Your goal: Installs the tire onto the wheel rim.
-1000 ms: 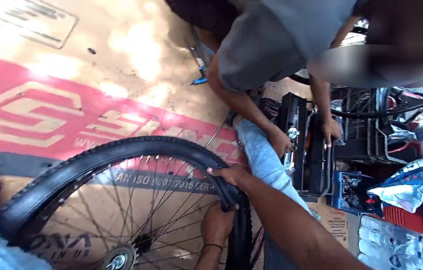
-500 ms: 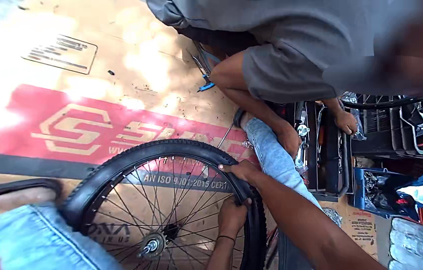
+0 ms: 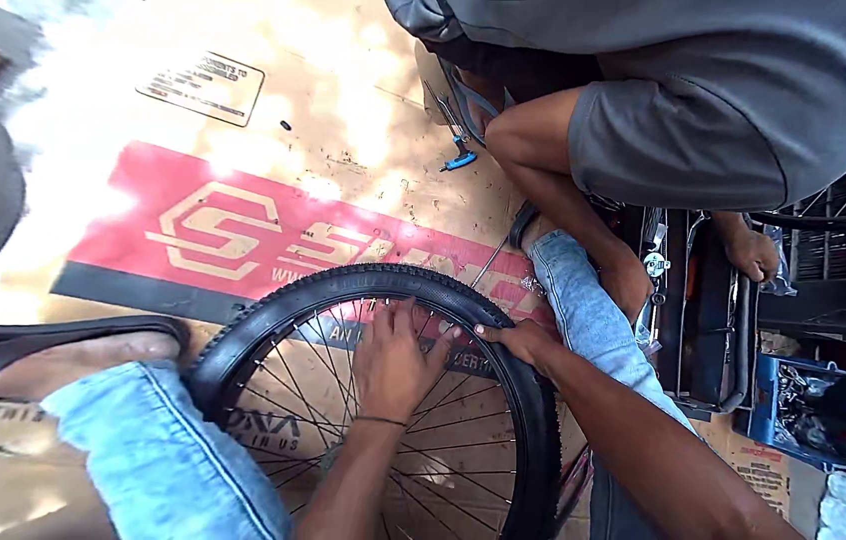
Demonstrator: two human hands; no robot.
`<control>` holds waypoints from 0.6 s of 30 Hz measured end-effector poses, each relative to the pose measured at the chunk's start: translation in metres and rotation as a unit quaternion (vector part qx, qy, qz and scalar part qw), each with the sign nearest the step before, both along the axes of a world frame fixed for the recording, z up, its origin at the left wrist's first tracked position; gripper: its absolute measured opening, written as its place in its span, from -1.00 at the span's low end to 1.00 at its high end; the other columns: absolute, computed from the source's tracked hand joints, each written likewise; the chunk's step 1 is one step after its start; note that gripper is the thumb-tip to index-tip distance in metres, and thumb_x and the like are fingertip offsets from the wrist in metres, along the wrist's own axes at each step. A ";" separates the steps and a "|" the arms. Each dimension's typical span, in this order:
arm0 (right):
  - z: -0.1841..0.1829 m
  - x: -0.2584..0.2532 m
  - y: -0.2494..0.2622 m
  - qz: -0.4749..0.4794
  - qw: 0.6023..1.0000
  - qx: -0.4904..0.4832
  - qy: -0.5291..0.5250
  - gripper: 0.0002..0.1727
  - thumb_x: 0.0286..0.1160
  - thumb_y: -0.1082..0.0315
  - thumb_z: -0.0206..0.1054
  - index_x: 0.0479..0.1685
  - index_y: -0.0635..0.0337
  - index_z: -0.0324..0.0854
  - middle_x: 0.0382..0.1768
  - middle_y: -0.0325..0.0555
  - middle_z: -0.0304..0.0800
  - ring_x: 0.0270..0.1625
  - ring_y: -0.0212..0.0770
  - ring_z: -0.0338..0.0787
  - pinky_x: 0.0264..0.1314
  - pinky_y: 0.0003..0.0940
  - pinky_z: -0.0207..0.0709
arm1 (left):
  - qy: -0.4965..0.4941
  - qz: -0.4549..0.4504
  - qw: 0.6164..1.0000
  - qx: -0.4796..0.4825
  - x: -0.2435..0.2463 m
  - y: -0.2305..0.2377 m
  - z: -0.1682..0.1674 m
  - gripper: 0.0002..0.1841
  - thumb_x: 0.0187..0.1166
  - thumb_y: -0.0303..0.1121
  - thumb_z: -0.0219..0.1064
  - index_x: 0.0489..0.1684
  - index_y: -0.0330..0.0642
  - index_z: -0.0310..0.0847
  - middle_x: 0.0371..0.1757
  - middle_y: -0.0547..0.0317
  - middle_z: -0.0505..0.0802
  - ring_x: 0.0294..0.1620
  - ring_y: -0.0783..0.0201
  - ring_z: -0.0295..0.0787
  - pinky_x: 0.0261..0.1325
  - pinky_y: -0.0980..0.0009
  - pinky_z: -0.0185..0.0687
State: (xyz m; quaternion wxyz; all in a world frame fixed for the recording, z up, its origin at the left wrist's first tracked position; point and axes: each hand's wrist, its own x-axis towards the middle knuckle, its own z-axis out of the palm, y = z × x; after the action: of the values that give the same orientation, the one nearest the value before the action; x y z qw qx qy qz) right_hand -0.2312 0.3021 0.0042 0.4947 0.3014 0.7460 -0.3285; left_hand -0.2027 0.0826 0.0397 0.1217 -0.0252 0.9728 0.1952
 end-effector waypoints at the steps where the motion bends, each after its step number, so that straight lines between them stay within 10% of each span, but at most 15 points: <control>1: 0.001 0.001 0.000 0.001 1.000 0.001 0.001 -0.04 0.16 -0.53 0.49 0.10 0.32 0.73 0.05 0.22 0.82 0.14 0.12 0.82 0.23 0.22 0.63 | 0.026 -0.065 0.998 -0.008 -0.023 -0.021 -0.014 0.03 0.42 0.53 0.12 0.63 -0.23 0.45 0.60 -0.28 0.57 0.64 -0.30 0.44 0.60 -0.34 0.28; 4: 0.006 0.005 -0.001 0.004 1.000 0.003 -0.007 -0.06 0.18 -0.52 0.48 0.03 0.32 0.74 -0.01 0.21 0.83 0.09 0.12 0.83 0.19 0.24 0.63 | 0.018 -0.233 0.972 -0.018 -0.088 -0.065 -0.055 0.13 0.40 0.65 -0.21 0.71 -0.15 0.38 0.76 -0.22 0.41 0.83 -0.23 0.16 0.82 -0.34 -0.21; 6: 0.009 0.011 -0.004 -0.002 1.000 0.007 0.000 -0.07 0.17 -0.52 0.48 0.01 0.31 0.72 -0.08 0.20 0.83 0.02 0.11 0.83 0.09 0.21 0.65 | -0.019 -0.300 0.953 -0.029 -0.113 -0.076 -0.081 0.05 0.38 0.62 -0.09 0.59 -0.13 0.52 0.56 -0.14 0.65 0.64 -0.16 0.48 0.75 -0.28 0.10; 9: -0.003 0.017 -0.005 -0.011 0.999 0.005 -0.031 -0.07 0.16 -0.53 0.48 0.06 0.27 0.72 -0.01 0.14 0.82 0.08 0.03 0.81 0.20 0.13 0.63 | -0.097 -0.371 0.922 -0.053 -0.139 -0.065 -0.094 -0.09 0.22 0.64 0.20 0.16 -0.03 0.73 0.00 0.09 0.89 0.06 0.01 0.87 0.13 -0.12 0.73; 14: -0.012 0.026 -0.008 -0.031 0.999 -0.010 -0.041 -0.10 0.17 -0.48 0.52 0.05 0.28 0.71 -0.05 0.13 0.82 0.04 0.00 0.81 0.16 0.09 0.64 | -0.274 -0.459 0.841 -0.080 -0.166 -0.052 -0.085 0.01 -0.11 0.59 0.55 0.34 0.08 0.62 -0.01 0.18 0.88 0.04 0.13 0.84 0.20 -0.04 0.72; 18: -0.014 0.030 -0.016 -0.030 0.999 -0.019 -0.037 -0.09 0.09 -0.54 0.52 -0.01 0.23 0.74 -0.09 0.07 0.83 0.02 -0.04 0.82 0.15 0.07 0.65 | -0.388 -0.407 0.822 -0.094 -0.177 -0.046 -0.086 -0.19 -0.28 0.32 0.82 -0.02 0.01 0.79 -0.25 0.17 0.89 -0.13 0.15 0.85 0.07 -0.04 0.73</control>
State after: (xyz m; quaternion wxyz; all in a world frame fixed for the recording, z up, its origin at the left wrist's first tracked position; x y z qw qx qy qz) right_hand -0.2013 0.2862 -0.0101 0.5178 0.3261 0.7115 -0.3456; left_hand -0.3802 0.0366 -0.0463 0.5544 0.2877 0.7809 0.0101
